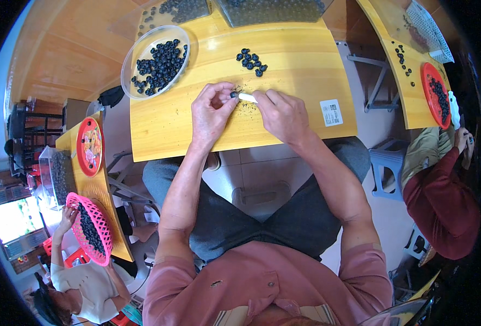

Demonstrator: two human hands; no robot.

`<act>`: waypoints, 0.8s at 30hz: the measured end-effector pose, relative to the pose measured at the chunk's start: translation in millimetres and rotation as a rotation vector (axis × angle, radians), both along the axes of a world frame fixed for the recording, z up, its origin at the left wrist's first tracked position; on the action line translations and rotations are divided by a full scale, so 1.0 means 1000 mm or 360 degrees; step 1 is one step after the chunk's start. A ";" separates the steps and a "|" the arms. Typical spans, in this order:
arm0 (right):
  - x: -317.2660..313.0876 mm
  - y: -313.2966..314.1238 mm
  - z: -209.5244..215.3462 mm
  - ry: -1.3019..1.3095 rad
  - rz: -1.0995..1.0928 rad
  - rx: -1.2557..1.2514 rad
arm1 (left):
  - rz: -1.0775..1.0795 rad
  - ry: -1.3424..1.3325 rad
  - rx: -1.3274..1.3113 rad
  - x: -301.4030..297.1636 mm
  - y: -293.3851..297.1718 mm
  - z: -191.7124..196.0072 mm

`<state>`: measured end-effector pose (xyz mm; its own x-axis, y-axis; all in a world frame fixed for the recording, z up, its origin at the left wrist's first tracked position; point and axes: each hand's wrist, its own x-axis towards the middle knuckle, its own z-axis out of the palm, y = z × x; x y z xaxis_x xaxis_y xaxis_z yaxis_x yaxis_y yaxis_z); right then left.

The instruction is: The person sits at a table and uses a small white tool to remove pits from dark round fruits one by one. The pitted fruits are placed into a clear container, while the pits are discarded onto the table surface.

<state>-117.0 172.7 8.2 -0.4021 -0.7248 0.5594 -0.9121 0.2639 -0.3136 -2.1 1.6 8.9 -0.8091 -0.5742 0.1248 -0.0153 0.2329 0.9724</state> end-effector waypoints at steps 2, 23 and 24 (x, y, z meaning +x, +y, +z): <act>0.000 0.000 -0.001 0.0001 0.0001 -0.0008 | -0.0014 0.0002 -0.0086 0.001 -0.002 -0.002; -0.003 -0.001 0.000 -0.0071 -0.0094 0.0115 | 0.0018 0.0102 0.0203 0.005 -0.005 -0.003; -0.003 -0.001 0.000 -0.0064 -0.0085 0.0106 | 0.0022 0.0124 0.0239 0.005 -0.004 -0.003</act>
